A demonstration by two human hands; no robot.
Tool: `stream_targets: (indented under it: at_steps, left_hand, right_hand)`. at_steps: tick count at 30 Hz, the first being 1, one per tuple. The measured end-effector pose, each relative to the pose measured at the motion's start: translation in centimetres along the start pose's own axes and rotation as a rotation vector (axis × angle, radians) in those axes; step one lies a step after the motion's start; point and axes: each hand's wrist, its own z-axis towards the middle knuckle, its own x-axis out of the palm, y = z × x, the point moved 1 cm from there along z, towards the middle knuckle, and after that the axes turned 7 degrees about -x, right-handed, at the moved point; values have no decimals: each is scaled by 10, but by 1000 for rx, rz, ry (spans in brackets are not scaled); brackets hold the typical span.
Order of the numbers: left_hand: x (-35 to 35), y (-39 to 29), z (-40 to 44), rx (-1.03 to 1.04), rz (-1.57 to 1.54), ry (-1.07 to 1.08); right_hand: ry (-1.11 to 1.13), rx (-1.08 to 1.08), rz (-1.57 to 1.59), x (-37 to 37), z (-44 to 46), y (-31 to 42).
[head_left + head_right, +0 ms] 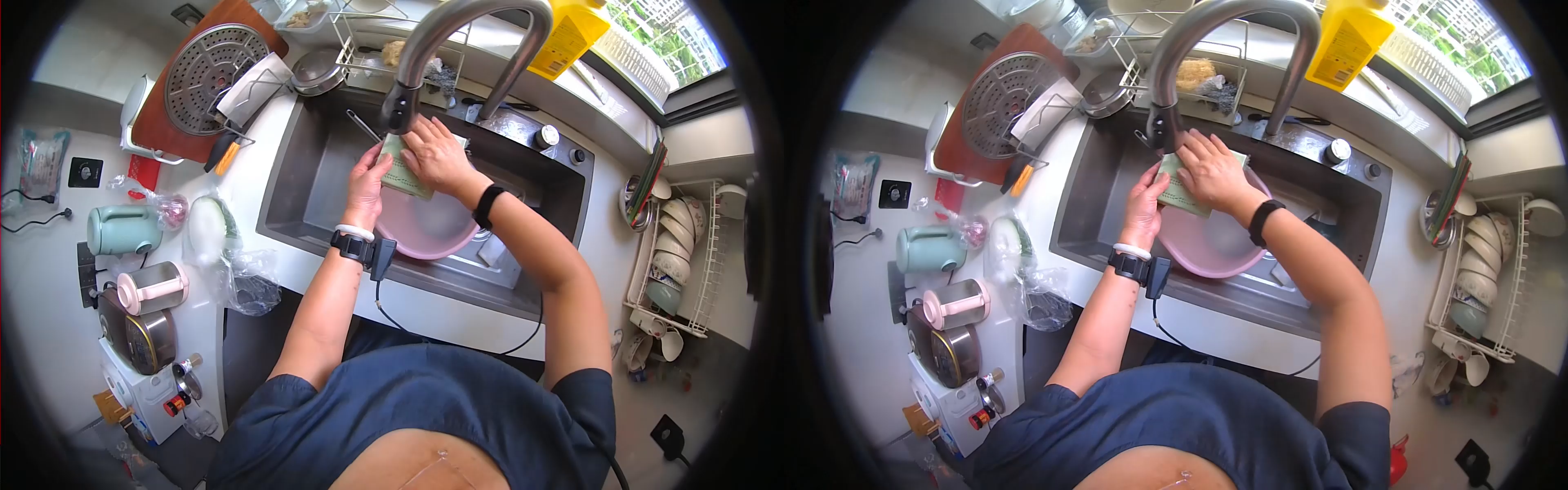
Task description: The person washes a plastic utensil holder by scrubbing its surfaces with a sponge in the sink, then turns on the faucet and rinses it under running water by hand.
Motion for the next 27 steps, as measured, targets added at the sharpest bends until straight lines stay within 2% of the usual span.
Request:
stream_targets:
  at_steps: [1, 3, 4, 5, 7, 9, 10, 12, 13, 15, 16, 17, 20, 22, 23, 26, 27]
  left_hand:
    - [-5, -3, -1, 3, -1, 43]
    - [-15, -9, 1, 18, -4, 43]
    - [-19, -12, 2, 25, -2, 49]
    - [-23, -13, 5, 26, -5, 52]
    - [-26, -18, 13, 64, -25, 4]
    - [-24, -22, 11, 65, -28, 30]
    - [-24, -24, 11, 62, -24, 54]
    - [-19, -26, 11, 56, 7, 71]
    - [-17, -27, 10, 46, 41, 85]
    - [-14, -26, 18, 19, 30, 117]
    - [-14, -24, 24, 5, -2, 108]
    - [-11, -23, 26, -10, -34, 95]
    - [-7, -20, 24, 11, -8, 76]
    - [-1, -24, 20, -12, 16, 98]
    - [0, -24, 18, -37, 39, 117]
    - [2, -22, 27, -26, 57, 124]
    - [2, -19, 30, -30, 57, 132]
  right_hand:
    - [3, -3, 2, 6, 6, 5]
    - [70, 220, -68, 20, 19, 7]
    - [-19, 221, -78, 28, 20, 15]
    - [-18, 220, -82, 31, 19, 26]
    - [-116, -20, -164, 31, 21, 43]
    - [-48, -38, -60, 28, 24, 41]
    - [12, 22, -147, 24, 27, 32]
    - [-137, 218, -75, 21, 29, 17]
    - [-136, 223, -80, 24, 28, 16]
    - [82, 219, -288, 22, 26, 27]
    - [57, 205, -43, 21, 22, 38]
    - [-61, 32, -48, 20, 16, 48]
    - [34, 94, 1, 14, 8, 38]
    - [23, 254, -170, 14, 5, 13]
    - [-71, 360, -192, 5, 8, 16]
    - [-142, 384, -254, 10, 9, 28]
    - [-62, 282, -200, 12, 9, 39]
